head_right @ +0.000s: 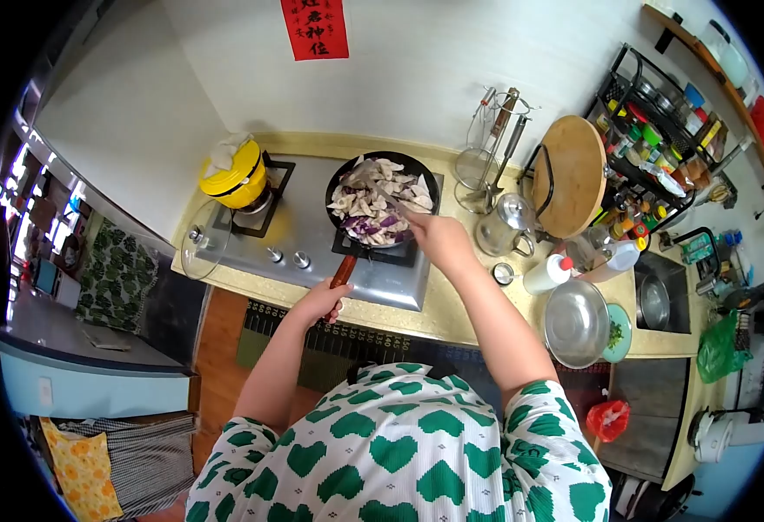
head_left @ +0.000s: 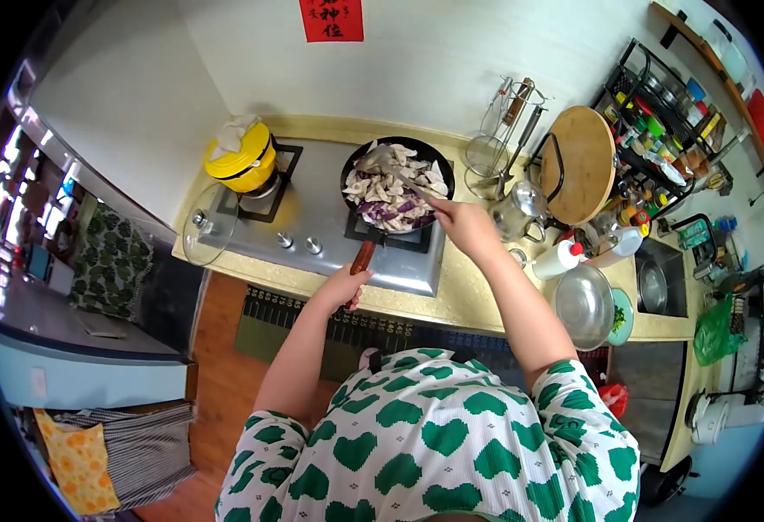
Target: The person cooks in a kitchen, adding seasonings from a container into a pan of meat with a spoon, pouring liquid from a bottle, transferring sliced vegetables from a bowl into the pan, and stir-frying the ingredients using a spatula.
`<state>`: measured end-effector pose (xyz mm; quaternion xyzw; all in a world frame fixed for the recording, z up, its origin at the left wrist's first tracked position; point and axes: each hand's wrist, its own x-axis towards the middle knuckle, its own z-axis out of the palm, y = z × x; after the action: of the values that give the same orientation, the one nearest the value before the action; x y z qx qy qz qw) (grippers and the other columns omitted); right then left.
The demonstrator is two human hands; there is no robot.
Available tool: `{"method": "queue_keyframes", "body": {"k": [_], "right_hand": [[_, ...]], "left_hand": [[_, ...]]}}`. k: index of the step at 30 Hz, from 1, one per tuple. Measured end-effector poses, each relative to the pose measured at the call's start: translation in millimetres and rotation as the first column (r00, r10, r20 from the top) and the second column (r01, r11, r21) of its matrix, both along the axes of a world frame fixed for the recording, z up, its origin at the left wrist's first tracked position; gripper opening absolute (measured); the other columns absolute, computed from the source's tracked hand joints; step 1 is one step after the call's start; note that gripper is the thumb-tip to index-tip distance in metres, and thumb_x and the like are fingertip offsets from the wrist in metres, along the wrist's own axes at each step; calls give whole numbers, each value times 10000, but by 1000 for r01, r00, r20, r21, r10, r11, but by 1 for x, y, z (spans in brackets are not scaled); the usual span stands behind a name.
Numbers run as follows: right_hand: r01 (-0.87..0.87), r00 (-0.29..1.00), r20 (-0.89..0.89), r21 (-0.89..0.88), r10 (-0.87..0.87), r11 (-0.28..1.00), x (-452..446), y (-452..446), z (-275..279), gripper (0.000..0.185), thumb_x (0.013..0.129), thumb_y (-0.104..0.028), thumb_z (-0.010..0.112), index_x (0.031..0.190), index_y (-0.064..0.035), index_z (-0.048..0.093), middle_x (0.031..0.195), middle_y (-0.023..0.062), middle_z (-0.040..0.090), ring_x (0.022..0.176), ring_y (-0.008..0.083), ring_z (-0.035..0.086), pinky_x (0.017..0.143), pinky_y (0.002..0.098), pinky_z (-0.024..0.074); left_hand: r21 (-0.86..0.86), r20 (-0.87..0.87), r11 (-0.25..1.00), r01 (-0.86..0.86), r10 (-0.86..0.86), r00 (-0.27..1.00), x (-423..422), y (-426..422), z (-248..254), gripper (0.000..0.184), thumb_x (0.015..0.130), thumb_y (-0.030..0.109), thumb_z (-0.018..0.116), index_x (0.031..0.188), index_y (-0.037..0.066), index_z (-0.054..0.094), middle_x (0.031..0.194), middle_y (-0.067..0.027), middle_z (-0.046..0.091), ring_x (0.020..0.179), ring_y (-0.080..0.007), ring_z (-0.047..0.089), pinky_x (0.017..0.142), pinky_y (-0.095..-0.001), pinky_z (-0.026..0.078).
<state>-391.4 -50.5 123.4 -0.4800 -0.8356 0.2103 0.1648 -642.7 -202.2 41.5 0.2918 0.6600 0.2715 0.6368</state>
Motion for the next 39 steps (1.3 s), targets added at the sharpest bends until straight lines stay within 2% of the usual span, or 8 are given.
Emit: {"method": "queue_keyframes", "body": {"k": [7,11,15,17,25,27,31,39], "right_hand": [[67,987,139,80,-78,995,-21,27,-18,296,963,-248,614,1219,-177,745,975,195,739,878,393,707,822,483,561],[192,981,53,-193,-185,962,17,34,-22,328,975,-288,638,1275,-189,728,1025,245,730,949,380,713,869,403,547],[141,981,-64,-415,-184,899,57,41,2,360,980,-272,674,1292,-97,717,777,39,676,680,119,543,697,307,488],[151,980,-51,-440,-192,885,66,33,36,363,967,-259,676,1278,-77,719,930,131,748,842,171,648,852,329,515],[-14,907,412,-163,81,987,63,5,168,287,912,-192,694,1182,-139,773,999,157,765,861,297,727,817,382,567],[-108,853,496,-141,165,984,61,10,173,274,908,-193,697,1165,-155,783,1006,144,767,871,297,729,822,381,572],[-6,823,548,-250,147,968,46,26,159,261,905,-205,719,1155,-179,789,1022,118,776,908,274,734,831,380,572],[-24,896,417,-301,154,953,44,37,92,269,912,-242,740,1172,-189,784,1016,147,770,908,286,728,838,381,557]], "left_hand": [[13,-2,1000,8,-8,1000,-1,1,-4,356,1001,334,633,1194,84,470,670,5,479,517,-118,477,461,-298,427],[13,24,1000,-3,2,1000,-2,1,-9,358,997,334,640,1185,85,465,670,3,472,515,-119,470,465,-301,423],[27,14,1000,-11,11,1000,-2,2,-10,394,1001,322,641,1199,37,453,648,-26,475,496,-138,479,455,-316,432],[26,29,1000,1,-2,1000,-3,2,-9,368,1001,323,637,1183,58,457,660,-12,471,507,-125,475,457,-307,425],[15,18,1000,11,-11,1000,-2,1,-2,403,995,345,649,1218,80,443,692,4,475,527,-102,467,467,-287,417],[11,15,1000,8,-8,1000,-2,2,-3,406,995,345,650,1218,79,440,688,5,475,526,-102,468,465,-285,414],[27,26,1000,11,-12,1000,-2,2,-1,366,1003,336,643,1188,85,450,668,3,475,503,-108,465,452,-289,414],[25,18,999,26,-26,999,-2,3,-6,331,1010,336,639,1135,92,454,650,2,476,487,-116,468,442,-298,418]]}}
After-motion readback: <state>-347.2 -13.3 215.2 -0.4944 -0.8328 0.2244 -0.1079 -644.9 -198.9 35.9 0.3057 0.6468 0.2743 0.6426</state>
